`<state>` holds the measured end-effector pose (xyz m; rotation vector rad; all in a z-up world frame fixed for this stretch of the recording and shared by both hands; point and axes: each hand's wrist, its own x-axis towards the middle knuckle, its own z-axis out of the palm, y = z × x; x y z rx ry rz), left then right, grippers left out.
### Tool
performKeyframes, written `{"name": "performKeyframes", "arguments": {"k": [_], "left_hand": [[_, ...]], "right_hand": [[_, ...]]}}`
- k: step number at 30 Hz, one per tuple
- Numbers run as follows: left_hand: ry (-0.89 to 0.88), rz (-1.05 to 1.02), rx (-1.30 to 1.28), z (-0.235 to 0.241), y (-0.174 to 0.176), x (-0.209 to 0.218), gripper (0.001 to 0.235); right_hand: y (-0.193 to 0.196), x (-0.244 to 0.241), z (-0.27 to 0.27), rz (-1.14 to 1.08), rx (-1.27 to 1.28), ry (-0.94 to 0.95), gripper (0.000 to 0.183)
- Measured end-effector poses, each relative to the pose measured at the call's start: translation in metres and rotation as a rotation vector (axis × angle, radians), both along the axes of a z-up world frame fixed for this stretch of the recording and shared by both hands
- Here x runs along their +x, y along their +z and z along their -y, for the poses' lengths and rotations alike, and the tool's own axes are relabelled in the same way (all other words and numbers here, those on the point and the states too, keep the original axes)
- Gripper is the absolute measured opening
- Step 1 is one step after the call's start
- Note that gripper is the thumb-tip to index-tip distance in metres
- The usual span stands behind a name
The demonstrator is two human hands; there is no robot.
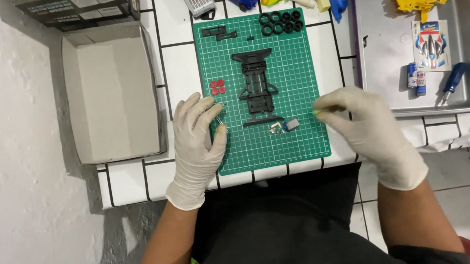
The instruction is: The person assembles a model vehicle chassis on a green cutting mat. They attach black plastic frame pieces, a yellow body shell, and a small blue motor to the structure using their gloved hands.
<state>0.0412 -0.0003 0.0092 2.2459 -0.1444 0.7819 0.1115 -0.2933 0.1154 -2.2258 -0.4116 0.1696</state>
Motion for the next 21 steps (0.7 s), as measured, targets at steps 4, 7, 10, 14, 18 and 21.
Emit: {"name": "performKeyframes", "arguments": {"k": [4, 7, 10, 14, 18, 21], "left_hand": [[-0.002, -0.038, -0.001, 0.0, 0.004, -0.001, 0.028], [0.0, -0.047, 0.01, 0.0, 0.006, -0.002, 0.029], [0.003, -0.055, 0.003, 0.001, 0.009, -0.002, 0.029], [-0.003, -0.064, -0.01, 0.0, 0.01, -0.001, 0.03], [-0.008, -0.068, -0.014, 0.001, 0.013, -0.001, 0.029], [-0.033, -0.053, 0.001, -0.001, 0.013, 0.001, 0.029]], "right_hand": [[-0.024, -0.008, -0.035, 0.051, -0.08, 0.182, 0.018], [-0.05, -0.008, -0.054, 0.126, -0.217, 0.371, 0.014], [-0.075, -0.013, -0.066, 0.249, -0.375, 0.481, 0.013], [-0.087, -0.017, -0.07, 0.566, -0.528, 0.465, 0.013], [-0.088, -0.019, -0.067, 0.584, -0.555, 0.416, 0.013], [-0.089, -0.019, -0.066, 0.521, -0.491, 0.374, 0.016]]}}
